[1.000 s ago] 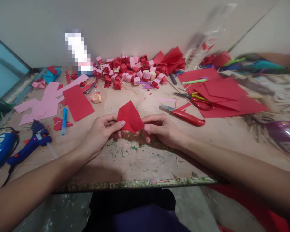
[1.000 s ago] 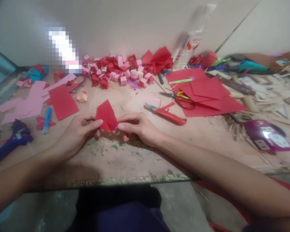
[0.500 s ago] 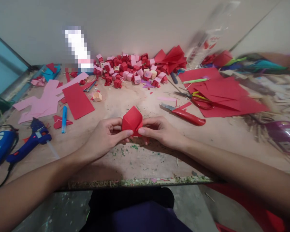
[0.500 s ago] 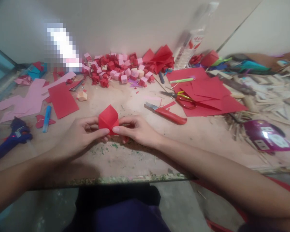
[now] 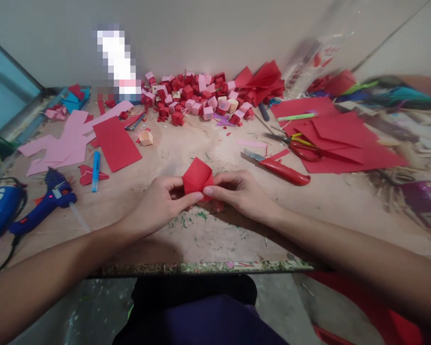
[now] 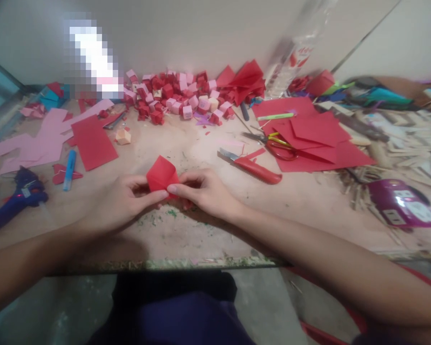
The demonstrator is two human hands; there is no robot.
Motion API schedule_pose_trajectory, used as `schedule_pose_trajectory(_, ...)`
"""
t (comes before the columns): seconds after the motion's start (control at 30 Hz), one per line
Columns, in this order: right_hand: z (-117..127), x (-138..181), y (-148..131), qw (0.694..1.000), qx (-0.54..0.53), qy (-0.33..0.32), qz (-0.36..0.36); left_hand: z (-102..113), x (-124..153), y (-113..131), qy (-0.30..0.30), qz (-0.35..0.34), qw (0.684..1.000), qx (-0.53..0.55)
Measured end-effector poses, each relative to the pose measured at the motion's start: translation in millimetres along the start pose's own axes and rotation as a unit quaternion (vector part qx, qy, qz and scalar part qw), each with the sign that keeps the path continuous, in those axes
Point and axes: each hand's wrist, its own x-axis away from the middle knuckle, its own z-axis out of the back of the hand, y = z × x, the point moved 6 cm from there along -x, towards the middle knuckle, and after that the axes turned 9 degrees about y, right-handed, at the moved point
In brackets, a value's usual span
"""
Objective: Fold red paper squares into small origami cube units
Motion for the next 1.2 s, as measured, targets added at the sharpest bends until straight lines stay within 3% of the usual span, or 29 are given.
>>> schedule_pose_trajectory(0.63, 0, 2, 0, 0.998, 0.048, -0.04, -0.004, 8, -7, -10, 0.037, 0.013, 0.993, 0.111)
schedule_pose_trajectory(1.2, -3, 3, 2, 0.997, 0.074, -0.023, -0.012, 7, -6, -8, 0.04, 0.003, 0.993, 0.112)
